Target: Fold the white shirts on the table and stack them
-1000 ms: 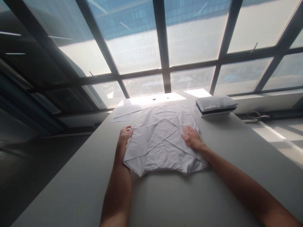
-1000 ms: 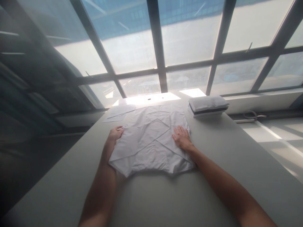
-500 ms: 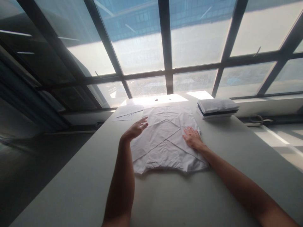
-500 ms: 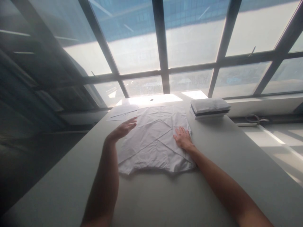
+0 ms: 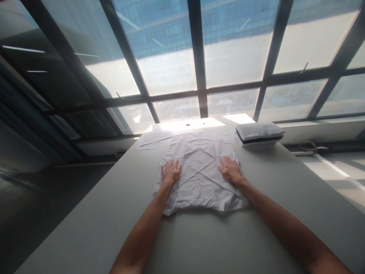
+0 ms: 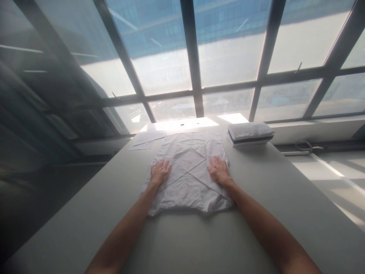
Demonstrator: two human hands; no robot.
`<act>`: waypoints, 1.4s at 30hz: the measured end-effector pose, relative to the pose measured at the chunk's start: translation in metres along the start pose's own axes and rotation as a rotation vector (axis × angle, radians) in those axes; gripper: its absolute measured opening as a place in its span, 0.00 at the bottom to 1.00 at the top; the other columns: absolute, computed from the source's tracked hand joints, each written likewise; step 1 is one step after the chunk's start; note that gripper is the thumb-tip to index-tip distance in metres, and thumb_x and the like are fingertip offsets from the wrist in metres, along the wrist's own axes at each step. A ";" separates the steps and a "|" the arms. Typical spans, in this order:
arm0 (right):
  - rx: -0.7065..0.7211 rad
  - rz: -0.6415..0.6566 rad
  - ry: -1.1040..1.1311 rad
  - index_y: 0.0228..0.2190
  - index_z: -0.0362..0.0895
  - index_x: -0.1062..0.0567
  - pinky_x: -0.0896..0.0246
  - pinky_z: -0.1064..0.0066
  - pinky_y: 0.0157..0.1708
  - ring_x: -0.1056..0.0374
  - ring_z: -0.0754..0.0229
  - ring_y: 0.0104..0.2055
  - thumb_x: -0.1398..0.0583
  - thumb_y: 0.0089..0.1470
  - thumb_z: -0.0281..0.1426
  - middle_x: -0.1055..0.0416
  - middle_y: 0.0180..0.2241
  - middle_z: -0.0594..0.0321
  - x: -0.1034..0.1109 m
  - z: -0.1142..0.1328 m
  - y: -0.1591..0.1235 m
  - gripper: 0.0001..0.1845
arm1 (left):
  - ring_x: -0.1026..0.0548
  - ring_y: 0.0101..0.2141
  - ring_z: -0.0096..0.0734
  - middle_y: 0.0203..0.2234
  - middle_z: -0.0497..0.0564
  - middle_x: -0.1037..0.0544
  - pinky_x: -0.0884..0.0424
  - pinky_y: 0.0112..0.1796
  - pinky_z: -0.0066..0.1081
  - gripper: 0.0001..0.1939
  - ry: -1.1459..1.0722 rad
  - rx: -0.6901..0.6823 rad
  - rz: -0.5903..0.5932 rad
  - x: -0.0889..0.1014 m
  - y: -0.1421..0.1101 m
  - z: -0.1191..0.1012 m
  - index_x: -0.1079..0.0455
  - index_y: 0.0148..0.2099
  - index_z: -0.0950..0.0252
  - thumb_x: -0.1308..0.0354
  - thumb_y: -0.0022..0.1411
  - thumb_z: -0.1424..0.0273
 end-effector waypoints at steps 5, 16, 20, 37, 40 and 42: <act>0.072 -0.043 -0.003 0.69 0.41 0.41 0.66 0.50 0.71 0.58 0.46 0.75 0.52 0.69 0.40 0.53 0.73 0.46 0.004 -0.004 -0.019 0.33 | 0.51 0.71 0.62 0.72 0.60 0.44 0.58 0.66 0.63 0.31 0.007 0.001 -0.010 0.002 -0.028 0.009 0.41 0.73 0.60 0.54 0.74 0.54; 0.086 -0.069 -0.002 0.67 0.40 0.37 0.62 0.51 0.71 0.54 0.46 0.74 0.49 0.68 0.40 0.47 0.71 0.47 0.010 -0.027 -0.037 0.31 | 0.40 0.68 0.51 0.67 0.61 0.34 0.46 0.67 0.54 0.23 -0.127 -0.184 -0.071 0.041 -0.070 -0.021 0.33 0.66 0.63 0.48 0.71 0.67; 0.140 -0.220 0.103 0.60 0.39 0.28 0.52 0.55 0.68 0.43 0.47 0.68 0.47 0.64 0.32 0.35 0.65 0.46 0.047 -0.007 -0.053 0.26 | 0.24 0.52 0.43 0.52 0.58 0.23 0.30 0.57 0.41 0.19 -0.318 -0.383 0.013 0.052 -0.112 -0.060 0.26 0.59 0.62 0.46 0.70 0.66; 0.250 0.175 0.868 0.56 0.45 0.25 0.32 0.68 0.39 0.28 0.58 0.36 0.38 0.51 0.27 0.23 0.35 0.62 0.041 0.085 -0.156 0.29 | 0.23 0.41 0.35 0.43 0.55 0.20 0.27 0.44 0.35 0.44 -1.169 -0.263 0.488 0.047 -0.200 -0.033 0.42 0.73 0.60 0.32 0.61 0.53; 0.537 0.317 0.738 0.45 0.49 0.19 0.33 0.65 0.46 0.27 0.55 0.43 0.37 0.51 0.26 0.22 0.39 0.61 0.060 0.103 -0.187 0.18 | 0.21 0.44 0.39 0.43 0.57 0.18 0.27 0.48 0.36 0.31 -1.011 -0.505 0.709 0.061 -0.226 -0.048 0.27 0.63 0.62 0.35 0.64 0.51; 0.699 0.440 0.662 0.41 0.49 0.17 0.34 0.66 0.48 0.27 0.55 0.44 0.36 0.51 0.25 0.21 0.38 0.61 0.067 0.116 -0.202 0.16 | 0.20 0.43 0.41 0.42 0.58 0.16 0.26 0.46 0.36 0.28 -0.927 -0.585 0.780 0.068 -0.232 -0.055 0.23 0.57 0.63 0.42 0.68 0.48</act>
Point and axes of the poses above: each hand's wrist, its own y-axis towards the middle knuckle, its own x-axis out of the back of the hand, z = x × y, the point moved 10 cm from there along y, towards the middle knuckle
